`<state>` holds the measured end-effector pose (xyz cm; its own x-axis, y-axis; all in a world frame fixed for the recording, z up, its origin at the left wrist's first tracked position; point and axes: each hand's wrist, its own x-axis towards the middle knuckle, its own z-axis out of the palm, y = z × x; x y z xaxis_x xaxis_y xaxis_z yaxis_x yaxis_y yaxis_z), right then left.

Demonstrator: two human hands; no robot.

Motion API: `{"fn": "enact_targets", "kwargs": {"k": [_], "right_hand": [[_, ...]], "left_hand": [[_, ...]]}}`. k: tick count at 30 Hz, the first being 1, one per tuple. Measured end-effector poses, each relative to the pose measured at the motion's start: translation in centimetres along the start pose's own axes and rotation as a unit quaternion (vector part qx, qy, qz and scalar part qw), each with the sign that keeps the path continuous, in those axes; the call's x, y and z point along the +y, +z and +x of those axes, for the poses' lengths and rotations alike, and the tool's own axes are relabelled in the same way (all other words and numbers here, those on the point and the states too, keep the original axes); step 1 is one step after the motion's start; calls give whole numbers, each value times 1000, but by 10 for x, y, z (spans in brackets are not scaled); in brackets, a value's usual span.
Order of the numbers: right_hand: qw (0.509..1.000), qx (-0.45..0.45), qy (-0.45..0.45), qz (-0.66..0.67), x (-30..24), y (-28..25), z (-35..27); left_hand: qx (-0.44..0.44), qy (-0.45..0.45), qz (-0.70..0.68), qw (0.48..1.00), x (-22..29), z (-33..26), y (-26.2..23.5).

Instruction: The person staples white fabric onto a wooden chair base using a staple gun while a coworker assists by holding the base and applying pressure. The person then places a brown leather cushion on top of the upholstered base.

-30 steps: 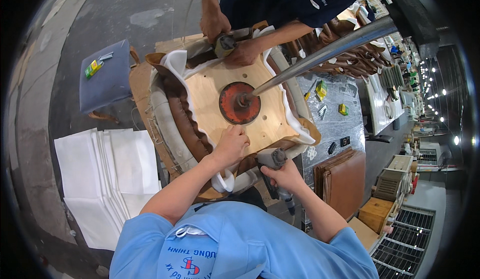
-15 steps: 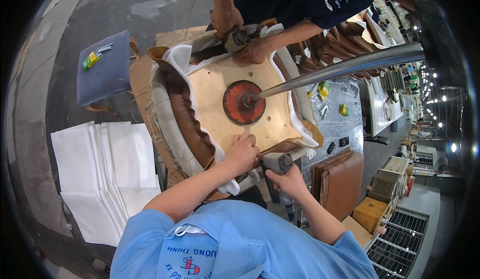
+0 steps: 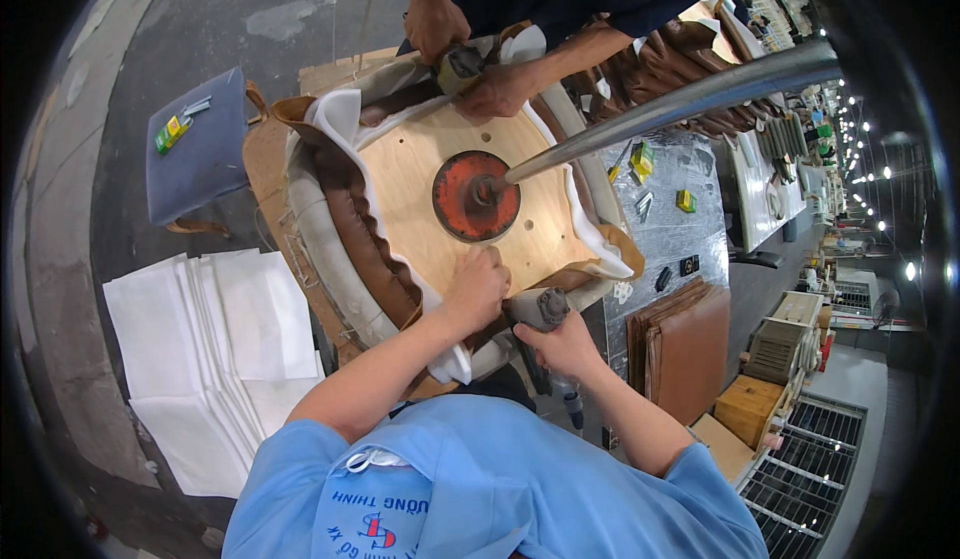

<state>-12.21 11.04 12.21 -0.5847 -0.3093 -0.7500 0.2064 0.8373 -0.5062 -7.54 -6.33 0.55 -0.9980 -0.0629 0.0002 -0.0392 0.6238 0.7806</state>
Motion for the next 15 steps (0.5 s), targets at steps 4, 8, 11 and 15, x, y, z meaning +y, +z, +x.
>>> {"fn": "enact_targets", "kwargs": {"k": [4, 8, 11, 15], "right_hand": [[995, 31, -32, 85, 11, 0, -5], [988, 49, -25, 145, 33, 1, -24], [979, 58, -41, 190, 46, 1, -34], [980, 71, -68, 172, 51, -2, -42]], "left_hand": [[50, -27, -121, 991, -9, 3, -50], [94, -100, -205, 969, -3, -58, -120], [74, -97, -257, 959, 27, -98, -140], [-56, -28, -310, 949, 70, -127, -117]]}}
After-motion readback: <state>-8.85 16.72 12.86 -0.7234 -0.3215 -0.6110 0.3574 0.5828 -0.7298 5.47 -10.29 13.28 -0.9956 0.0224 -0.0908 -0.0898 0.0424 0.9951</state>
